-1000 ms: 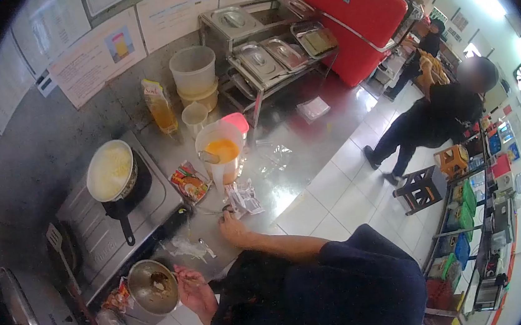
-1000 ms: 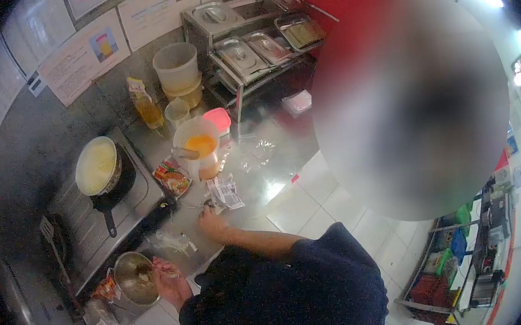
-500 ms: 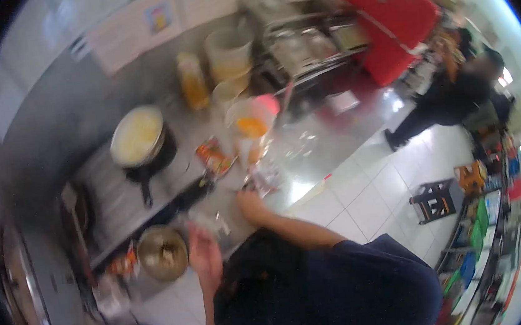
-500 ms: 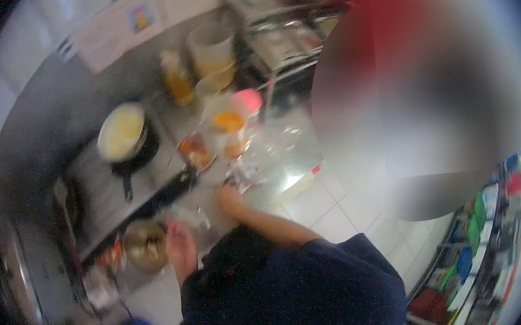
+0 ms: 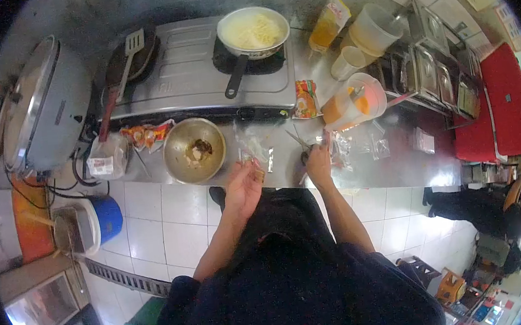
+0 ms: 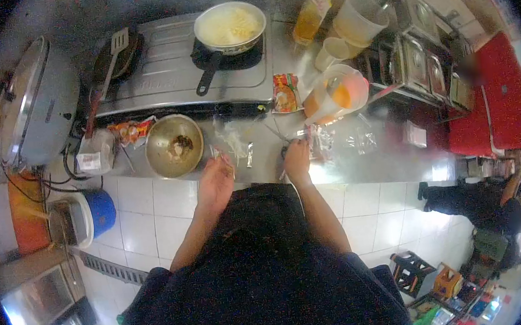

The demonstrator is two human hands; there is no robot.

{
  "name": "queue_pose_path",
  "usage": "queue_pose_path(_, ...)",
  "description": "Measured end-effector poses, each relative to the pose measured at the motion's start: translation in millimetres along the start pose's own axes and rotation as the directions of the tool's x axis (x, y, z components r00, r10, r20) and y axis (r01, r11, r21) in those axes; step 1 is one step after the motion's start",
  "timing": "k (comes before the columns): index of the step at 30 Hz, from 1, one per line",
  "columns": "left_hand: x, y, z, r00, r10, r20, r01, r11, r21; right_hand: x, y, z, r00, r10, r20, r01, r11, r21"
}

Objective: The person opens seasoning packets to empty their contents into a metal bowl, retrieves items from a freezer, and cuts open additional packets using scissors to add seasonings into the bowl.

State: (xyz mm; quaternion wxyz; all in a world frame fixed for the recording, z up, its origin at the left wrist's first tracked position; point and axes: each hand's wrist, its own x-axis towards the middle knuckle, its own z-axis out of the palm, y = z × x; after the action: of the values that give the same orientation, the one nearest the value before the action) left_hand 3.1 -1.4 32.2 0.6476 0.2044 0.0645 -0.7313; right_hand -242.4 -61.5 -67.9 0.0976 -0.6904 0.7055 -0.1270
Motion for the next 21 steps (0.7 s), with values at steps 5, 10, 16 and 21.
queue_pose_path(5, -5.2, -5.6, -2.2, 0.998, 0.043, -0.050, -0.044, 0.999, -0.026, 10.8, -24.7, -40.1, 0.953, 0.088, 0.288, -0.067, 0.994, -0.081)
queue_pose_path(10, -7.4, -10.0, 11.4, 0.999, -0.019, -0.029, 0.019, 1.000, -0.019, 6.3, -9.6, -50.8, 0.541, 0.072, 0.838, -0.808, 0.322, 0.494)
queue_pose_path(16, 4.8, -32.6, 17.7, 0.994, 0.085, 0.062, -0.095, 0.981, 0.172, -39.7, -67.3, -164.6, 0.687, -0.207, 0.697, -0.696, 0.088, 0.712)
queue_pose_path(21, 0.2, -43.8, 30.4, 0.996, 0.010, 0.092, -0.044, 0.928, 0.371, -47.9, -67.3, -207.0, 0.883, -0.267, 0.386, -0.099, 0.697, 0.710)
